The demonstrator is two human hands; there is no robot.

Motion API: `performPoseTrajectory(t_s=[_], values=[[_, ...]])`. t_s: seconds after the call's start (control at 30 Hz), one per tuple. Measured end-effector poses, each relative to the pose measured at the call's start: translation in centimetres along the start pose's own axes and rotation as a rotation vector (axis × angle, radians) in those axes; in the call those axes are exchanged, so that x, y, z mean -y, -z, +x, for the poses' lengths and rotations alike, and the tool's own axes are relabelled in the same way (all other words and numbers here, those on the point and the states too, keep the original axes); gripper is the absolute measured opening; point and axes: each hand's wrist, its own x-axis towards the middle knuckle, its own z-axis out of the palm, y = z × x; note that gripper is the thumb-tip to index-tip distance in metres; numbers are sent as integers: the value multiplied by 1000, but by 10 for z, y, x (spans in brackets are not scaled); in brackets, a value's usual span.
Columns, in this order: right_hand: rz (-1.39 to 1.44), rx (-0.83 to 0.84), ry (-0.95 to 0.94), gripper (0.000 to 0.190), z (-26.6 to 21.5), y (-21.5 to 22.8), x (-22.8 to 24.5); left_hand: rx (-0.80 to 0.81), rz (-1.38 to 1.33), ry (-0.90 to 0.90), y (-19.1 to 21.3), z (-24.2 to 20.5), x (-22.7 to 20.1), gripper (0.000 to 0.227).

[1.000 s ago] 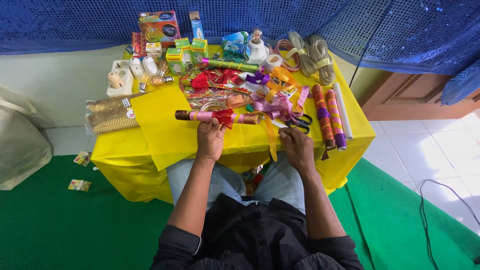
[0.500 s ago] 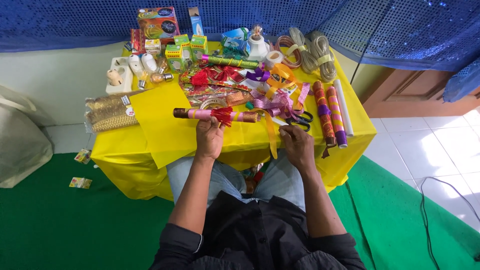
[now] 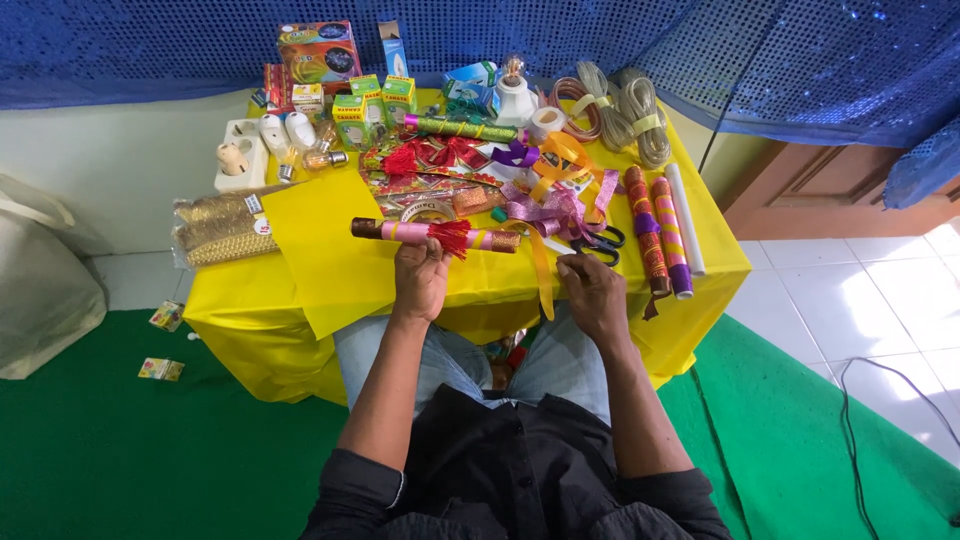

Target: A person is decorating a small tube by wrapping it with pink ribbon and using scissors to cut the material.

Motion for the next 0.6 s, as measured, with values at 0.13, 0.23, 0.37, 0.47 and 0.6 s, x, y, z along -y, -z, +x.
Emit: performPoseTrajectory(t_s=[0.13, 0.23, 0.37, 0.47, 0.6], values=[[-8, 9, -6, 16, 1, 0, 1, 0, 3, -8, -2, 0, 0, 34], [-18, 5, 15, 15, 0, 0, 0, 2, 1, -7, -2, -2, 0, 34], [-14, 6, -5, 15, 0, 0, 4, -8, -9, -12, -4, -3, -1, 33], [-7, 8, -13, 15, 0, 1, 6, -11, -15, -14, -8, -5, -5, 34], [-26, 20, -12, 17, 1, 1, -3, -13, -64, 3, 2, 2, 2, 32]])
